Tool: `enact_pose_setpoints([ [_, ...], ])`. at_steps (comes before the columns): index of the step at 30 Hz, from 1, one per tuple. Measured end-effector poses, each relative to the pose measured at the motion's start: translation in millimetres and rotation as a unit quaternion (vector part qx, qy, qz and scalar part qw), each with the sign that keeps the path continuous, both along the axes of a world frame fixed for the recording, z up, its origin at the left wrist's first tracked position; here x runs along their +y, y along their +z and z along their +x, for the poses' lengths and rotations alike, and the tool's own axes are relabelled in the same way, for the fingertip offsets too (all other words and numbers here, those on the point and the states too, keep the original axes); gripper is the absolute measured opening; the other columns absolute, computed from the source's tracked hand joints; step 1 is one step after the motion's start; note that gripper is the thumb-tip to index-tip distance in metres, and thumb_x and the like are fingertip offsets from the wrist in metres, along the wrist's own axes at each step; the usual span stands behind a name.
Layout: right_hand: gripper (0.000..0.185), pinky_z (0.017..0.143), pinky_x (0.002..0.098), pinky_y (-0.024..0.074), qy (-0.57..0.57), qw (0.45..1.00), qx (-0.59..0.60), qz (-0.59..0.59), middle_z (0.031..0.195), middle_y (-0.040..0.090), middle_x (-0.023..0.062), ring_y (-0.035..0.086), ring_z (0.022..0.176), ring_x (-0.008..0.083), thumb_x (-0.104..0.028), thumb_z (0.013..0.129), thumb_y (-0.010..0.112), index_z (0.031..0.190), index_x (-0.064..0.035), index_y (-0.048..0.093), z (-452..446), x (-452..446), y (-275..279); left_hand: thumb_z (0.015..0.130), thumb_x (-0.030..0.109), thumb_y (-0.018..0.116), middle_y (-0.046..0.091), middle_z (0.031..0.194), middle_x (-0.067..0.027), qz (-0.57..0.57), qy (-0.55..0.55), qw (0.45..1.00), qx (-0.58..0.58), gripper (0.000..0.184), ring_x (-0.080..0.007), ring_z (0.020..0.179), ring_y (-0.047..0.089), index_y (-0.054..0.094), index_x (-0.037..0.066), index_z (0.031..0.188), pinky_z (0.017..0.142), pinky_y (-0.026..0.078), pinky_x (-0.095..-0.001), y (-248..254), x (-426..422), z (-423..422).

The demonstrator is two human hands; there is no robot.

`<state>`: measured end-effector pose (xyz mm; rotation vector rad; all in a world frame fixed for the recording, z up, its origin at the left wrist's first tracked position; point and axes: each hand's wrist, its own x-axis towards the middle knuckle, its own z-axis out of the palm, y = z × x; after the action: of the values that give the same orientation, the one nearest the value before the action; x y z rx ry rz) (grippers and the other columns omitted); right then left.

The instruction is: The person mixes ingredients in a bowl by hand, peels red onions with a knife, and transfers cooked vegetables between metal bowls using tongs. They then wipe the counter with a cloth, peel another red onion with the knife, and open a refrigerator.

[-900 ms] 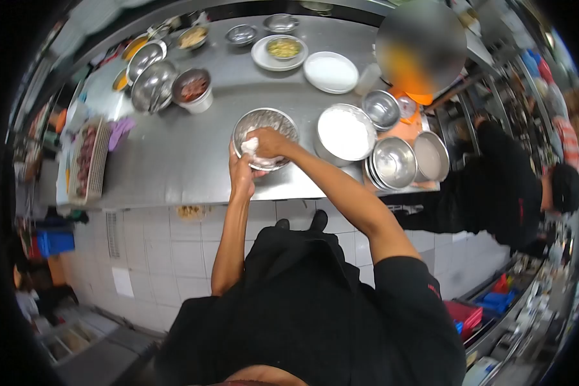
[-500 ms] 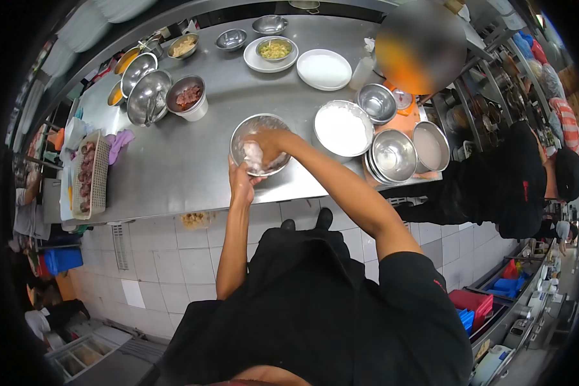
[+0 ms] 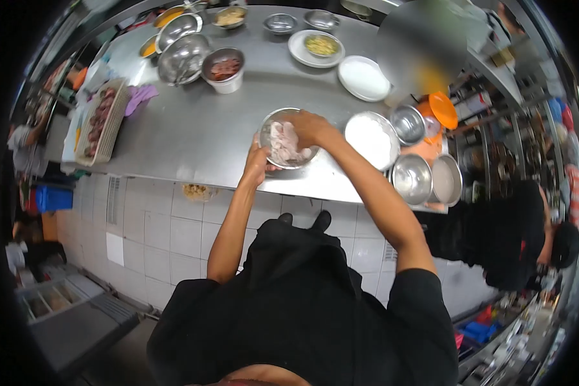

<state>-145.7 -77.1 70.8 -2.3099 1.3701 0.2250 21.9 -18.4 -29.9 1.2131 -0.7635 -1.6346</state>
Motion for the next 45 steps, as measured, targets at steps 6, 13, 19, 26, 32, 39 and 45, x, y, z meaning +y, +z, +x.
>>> enact_pose_setpoints([
  [6, 0.069, 0.104, 0.0471, 0.0413, 0.104, 0.993, -0.019, -0.049, 0.142, 0.041, 0.0214, 0.047, 0.125, 0.0425, -0.022, 0.055, 0.08, 0.121, -0.0175, 0.06, 1, 4, -58, 0.091, 0.031, 0.058, 0.055, 0.12, -0.0136, 0.015, -0.032, 0.998, 0.056, 0.066, -0.0234, 0.091, 0.065, 0.025, 0.02, 0.147, 0.05, 0.058, -0.037, -12, -5, -12],
  [13, 0.063, 0.091, 0.0452, 0.0494, -0.054, 0.995, 0.048, -0.065, 0.115, 0.061, 0.0255, 0.061, 0.107, 0.0371, -0.035, 0.062, 0.076, 0.117, -0.0096, 0.061, 17, 7, -81, 0.082, 0.003, 0.04, 0.047, 0.13, -0.0151, 0.074, 0.106, 0.989, 0.073, 0.073, -0.0272, 0.102, 0.06, 0.023, 0.026, 0.148, 0.053, 0.061, -0.0356, -18, 19, -28],
  [19, 0.074, 0.096, 0.0449, 0.0475, 0.166, 0.983, -0.051, -0.065, 0.121, 0.059, 0.0252, 0.059, 0.109, 0.0383, -0.024, 0.057, 0.081, 0.127, -0.0191, 0.057, 13, -5, -32, 0.091, 0.011, 0.042, 0.053, 0.13, -0.0135, 0.022, -0.038, 0.999, 0.003, 0.06, -0.0249, 0.101, 0.064, 0.027, 0.022, 0.148, 0.052, 0.06, -0.0316, 2, 14, 27],
  [26, 0.055, 0.083, 0.0453, 0.0531, 0.093, 0.986, -0.021, -0.139, 0.1, 0.067, 0.0214, 0.066, 0.091, 0.0355, -0.03, 0.057, 0.08, 0.108, -0.0121, 0.068, 10, -3, -102, 0.089, 0.013, 0.048, 0.044, 0.137, -0.0178, -0.006, -0.026, 0.999, 0.045, 0.072, -0.0298, 0.113, 0.055, 0.015, 0.023, 0.152, 0.053, 0.06, -0.034, -9, 27, 0],
  [32, 0.085, 0.1, 0.0448, 0.0414, 0.019, 0.976, -0.117, -0.181, 0.119, 0.059, 0.0242, 0.055, 0.113, 0.0408, -0.031, 0.064, 0.078, 0.136, -0.01, 0.039, 7, -18, -127, 0.089, 0.009, 0.045, 0.047, 0.133, -0.015, 0.066, 0.137, 0.978, 0.14, 0.073, -0.0316, 0.105, 0.061, 0.008, 0.029, 0.149, 0.06, 0.062, -0.044, -33, 18, -29],
  [39, 0.064, 0.088, 0.0448, 0.0486, 0.282, 0.951, -0.088, -0.092, 0.133, 0.05, 0.0216, 0.058, 0.108, 0.04, -0.021, 0.063, 0.076, 0.124, -0.0197, 0.055, 0, -15, -38, 0.084, 0.004, 0.042, 0.054, 0.12, -0.0162, -0.005, 0.005, 0.996, 0.087, 0.063, -0.0269, 0.085, 0.068, 0.026, 0.018, 0.142, 0.047, 0.059, -0.0303, 5, 13, 14],
  [45, 0.057, 0.079, 0.0469, 0.0515, 0.084, 0.994, 0.016, -0.07, 0.129, 0.05, 0.0245, 0.063, 0.101, 0.0384, -0.012, 0.063, 0.073, 0.119, -0.0164, 0.059, 12, 3, -40, 0.078, 0.001, 0.041, 0.052, 0.12, -0.015, -0.01, -0.03, 0.996, 0.086, 0.067, -0.0282, 0.084, 0.067, 0.027, 0.018, 0.141, 0.047, 0.06, -0.0308, 16, 26, -9],
])
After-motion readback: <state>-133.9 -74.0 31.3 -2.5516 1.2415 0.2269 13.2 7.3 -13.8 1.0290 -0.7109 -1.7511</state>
